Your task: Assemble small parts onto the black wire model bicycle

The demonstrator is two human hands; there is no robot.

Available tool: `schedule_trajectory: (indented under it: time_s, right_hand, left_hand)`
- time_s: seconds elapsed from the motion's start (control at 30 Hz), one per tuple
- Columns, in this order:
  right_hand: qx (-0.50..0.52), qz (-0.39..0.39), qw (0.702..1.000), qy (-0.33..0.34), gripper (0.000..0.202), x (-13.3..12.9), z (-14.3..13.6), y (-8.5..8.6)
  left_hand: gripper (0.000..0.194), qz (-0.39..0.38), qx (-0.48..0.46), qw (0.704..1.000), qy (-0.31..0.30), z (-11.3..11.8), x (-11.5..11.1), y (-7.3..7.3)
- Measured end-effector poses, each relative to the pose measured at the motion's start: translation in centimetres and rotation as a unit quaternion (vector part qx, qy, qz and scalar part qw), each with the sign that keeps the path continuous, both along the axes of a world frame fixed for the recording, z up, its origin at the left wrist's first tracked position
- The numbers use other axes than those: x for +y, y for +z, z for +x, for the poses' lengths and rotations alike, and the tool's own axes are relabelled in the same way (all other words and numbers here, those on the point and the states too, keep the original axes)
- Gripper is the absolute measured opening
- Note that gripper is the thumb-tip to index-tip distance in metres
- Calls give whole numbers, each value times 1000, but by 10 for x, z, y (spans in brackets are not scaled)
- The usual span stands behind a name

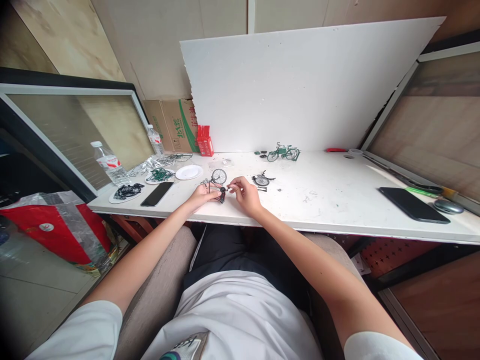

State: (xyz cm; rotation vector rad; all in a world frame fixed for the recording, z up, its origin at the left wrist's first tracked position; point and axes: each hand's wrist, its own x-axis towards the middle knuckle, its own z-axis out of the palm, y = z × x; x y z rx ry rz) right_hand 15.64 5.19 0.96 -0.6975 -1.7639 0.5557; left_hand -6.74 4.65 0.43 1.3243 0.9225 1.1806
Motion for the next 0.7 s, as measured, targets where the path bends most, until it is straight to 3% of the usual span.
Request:
schedule_trajectory:
  time_s: [0.7]
  right_hand:
    - [-21, 23, 1000, -3, 31, -1, 1, 0]
  left_hand:
    - [55, 2, 4, 1000, -3, 0, 0, 0]
